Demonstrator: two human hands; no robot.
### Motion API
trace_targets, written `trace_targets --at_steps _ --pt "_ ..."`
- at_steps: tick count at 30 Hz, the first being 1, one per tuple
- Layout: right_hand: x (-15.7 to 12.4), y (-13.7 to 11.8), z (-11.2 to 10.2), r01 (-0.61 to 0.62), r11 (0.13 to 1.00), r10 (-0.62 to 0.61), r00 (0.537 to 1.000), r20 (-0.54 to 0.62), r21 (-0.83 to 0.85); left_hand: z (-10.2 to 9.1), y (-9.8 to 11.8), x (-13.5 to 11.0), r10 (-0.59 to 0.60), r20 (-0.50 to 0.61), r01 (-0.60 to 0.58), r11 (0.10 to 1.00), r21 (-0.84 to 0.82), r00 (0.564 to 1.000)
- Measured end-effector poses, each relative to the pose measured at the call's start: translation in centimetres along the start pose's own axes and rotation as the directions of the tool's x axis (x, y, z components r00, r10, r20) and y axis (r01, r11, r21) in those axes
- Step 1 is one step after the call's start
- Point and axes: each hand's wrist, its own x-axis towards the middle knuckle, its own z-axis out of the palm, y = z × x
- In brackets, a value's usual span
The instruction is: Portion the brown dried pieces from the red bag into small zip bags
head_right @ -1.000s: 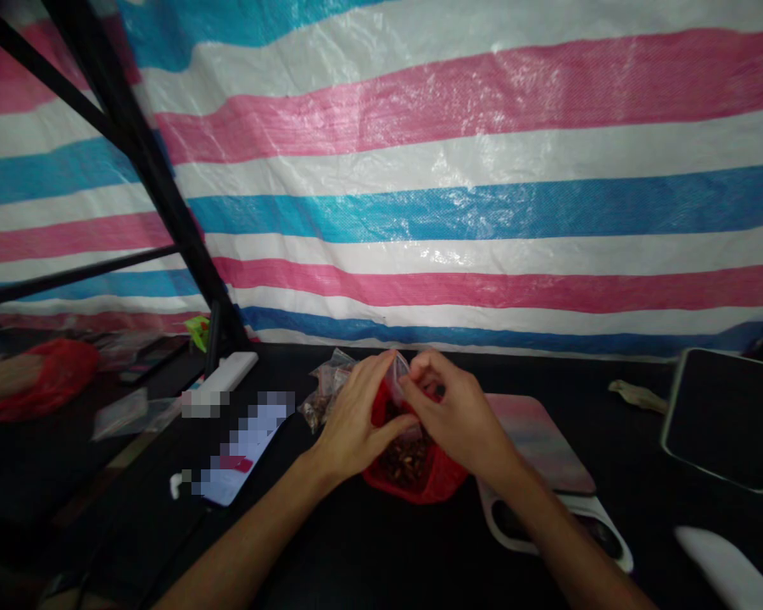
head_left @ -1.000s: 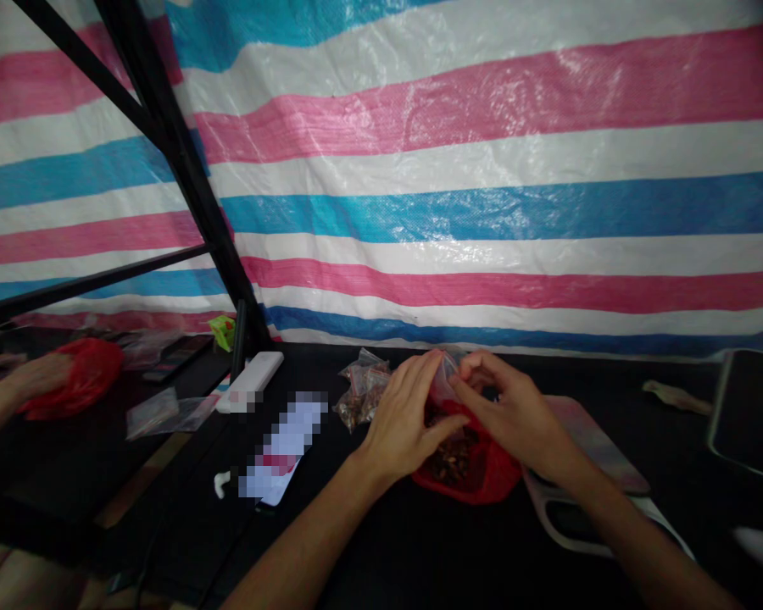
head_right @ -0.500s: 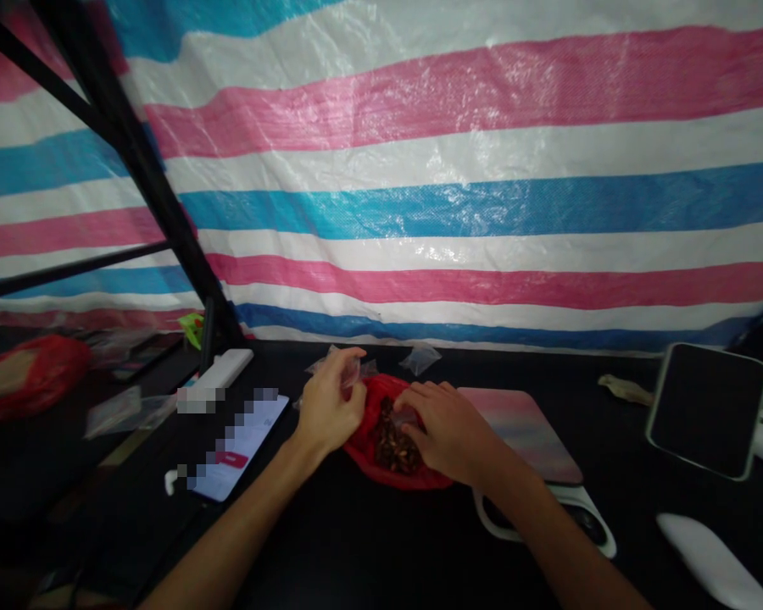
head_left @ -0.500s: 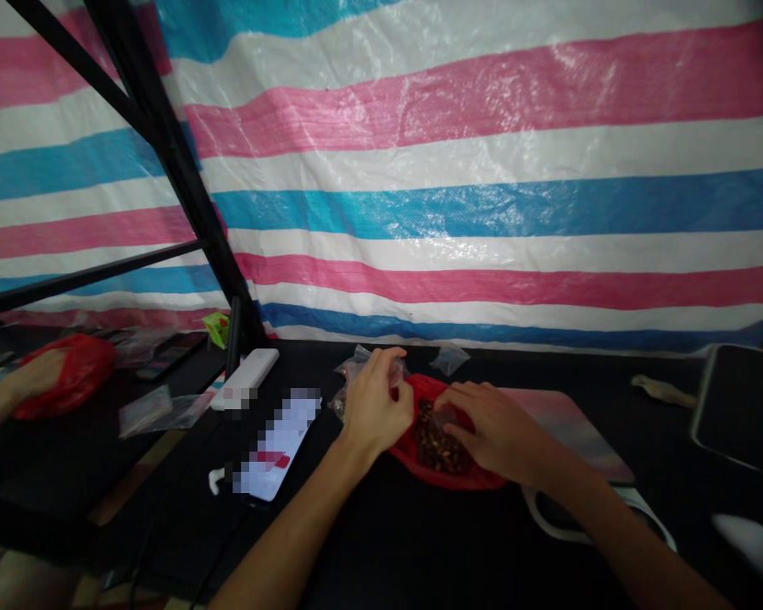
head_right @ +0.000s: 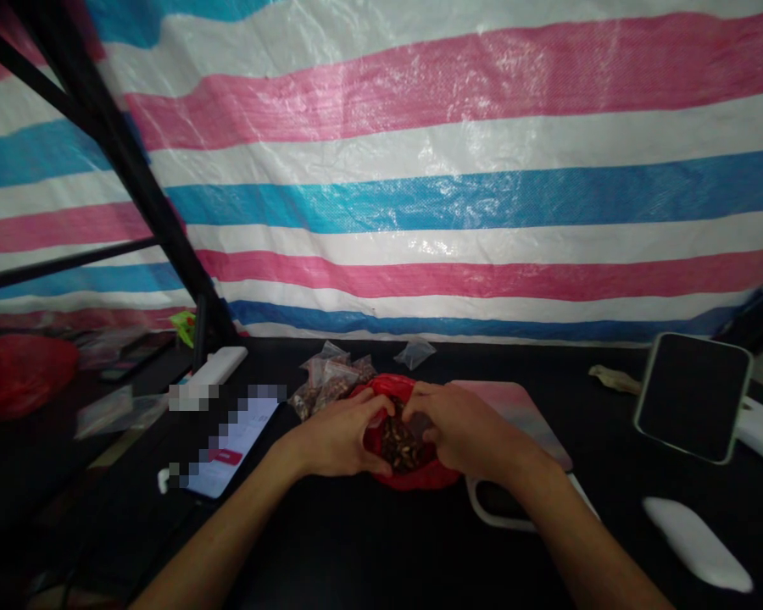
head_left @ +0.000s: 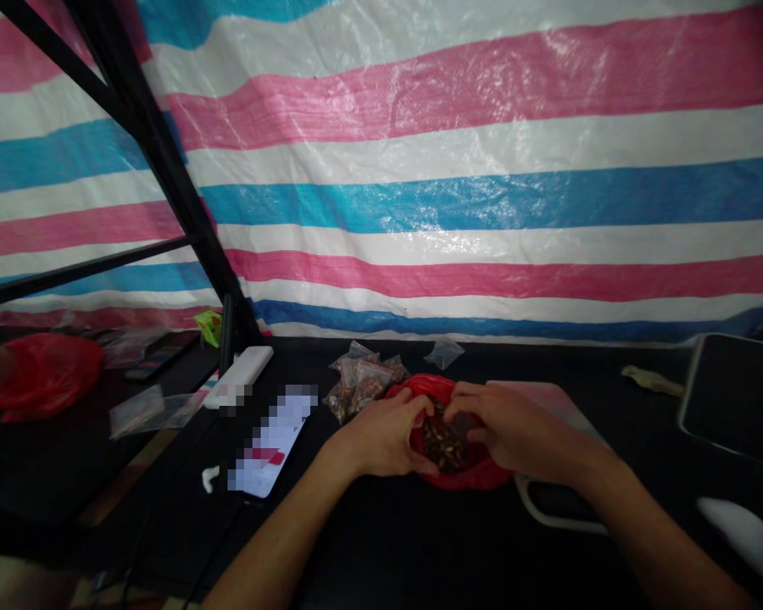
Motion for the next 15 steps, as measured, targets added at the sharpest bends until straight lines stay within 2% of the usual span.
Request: trace_targets --at_steps 4,7,11,15 --pt "0.1 0.6 1.0 -0.06 0.992 0.06 0.998 0.002 0.108 0.6 -0.8 0.8 -0.014 -0.039 0.012 0.999 -0.044 0.999" --pt "0.3 1.0 1.7 -0.108 0.99 0.111 0.993 -0.029 0.088 0.6 -0.9 1.2 -0.005 -0.059 -0.007 0.979 -0.203 0.998" --pt "0.6 0.9 2.0 -0.131 0.991 0.132 0.99 -0.056 0.015 0.6 -0.9 1.4 0.01 -0.104 -0.06 0.872 -0.487 0.994" --pt "1.0 0.5 2.3 -0.168 0.986 0.168 0.984 -0.054 -0.005 0.7 -1.1 1.8 -0.017 -0.136 -0.077 0.753 -0.653 0.991"
